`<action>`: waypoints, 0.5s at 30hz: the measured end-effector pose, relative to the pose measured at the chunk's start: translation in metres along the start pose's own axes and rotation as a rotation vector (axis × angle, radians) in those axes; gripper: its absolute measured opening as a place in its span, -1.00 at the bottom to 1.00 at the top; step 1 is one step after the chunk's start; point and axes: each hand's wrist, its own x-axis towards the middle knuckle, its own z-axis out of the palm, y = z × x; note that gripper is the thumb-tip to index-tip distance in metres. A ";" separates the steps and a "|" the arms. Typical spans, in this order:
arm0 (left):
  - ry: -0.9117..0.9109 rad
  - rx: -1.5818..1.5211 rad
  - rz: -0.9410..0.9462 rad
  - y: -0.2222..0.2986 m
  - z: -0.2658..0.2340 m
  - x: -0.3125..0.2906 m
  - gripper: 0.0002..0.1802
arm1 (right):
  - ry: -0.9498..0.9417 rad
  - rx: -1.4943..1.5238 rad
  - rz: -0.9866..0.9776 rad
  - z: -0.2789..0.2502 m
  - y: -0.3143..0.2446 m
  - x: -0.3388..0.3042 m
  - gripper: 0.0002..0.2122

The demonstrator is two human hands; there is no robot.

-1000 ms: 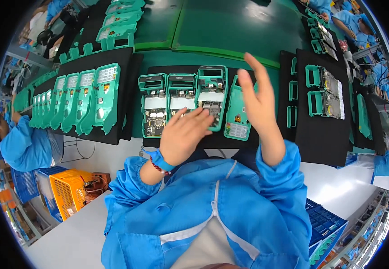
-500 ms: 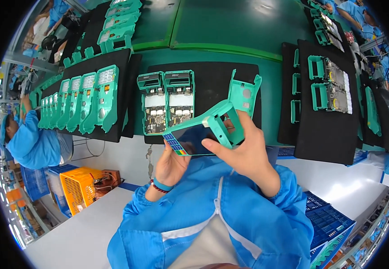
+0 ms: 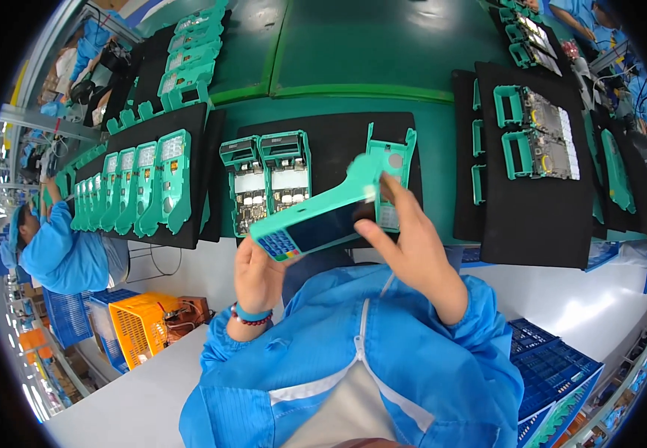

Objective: The person assembles handheld electronic devices by fitting circuit board modules into plastic housings on a tray by hand, and pushes the completed trays along the assembly line table.

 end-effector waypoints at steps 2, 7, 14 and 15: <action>-0.155 0.907 0.273 0.016 -0.003 0.007 -0.65 | -0.010 0.081 0.071 -0.019 -0.007 -0.002 -0.39; -0.407 1.562 0.812 -0.006 0.022 0.051 -0.46 | 0.086 0.186 0.035 -0.058 -0.014 -0.008 -0.67; -0.449 1.719 0.599 -0.041 0.002 0.045 -0.54 | 0.426 0.697 0.438 -0.131 0.003 -0.031 -0.74; -0.445 1.758 0.560 -0.035 0.009 0.042 -0.54 | 0.496 0.724 0.483 -0.142 0.012 -0.031 -0.62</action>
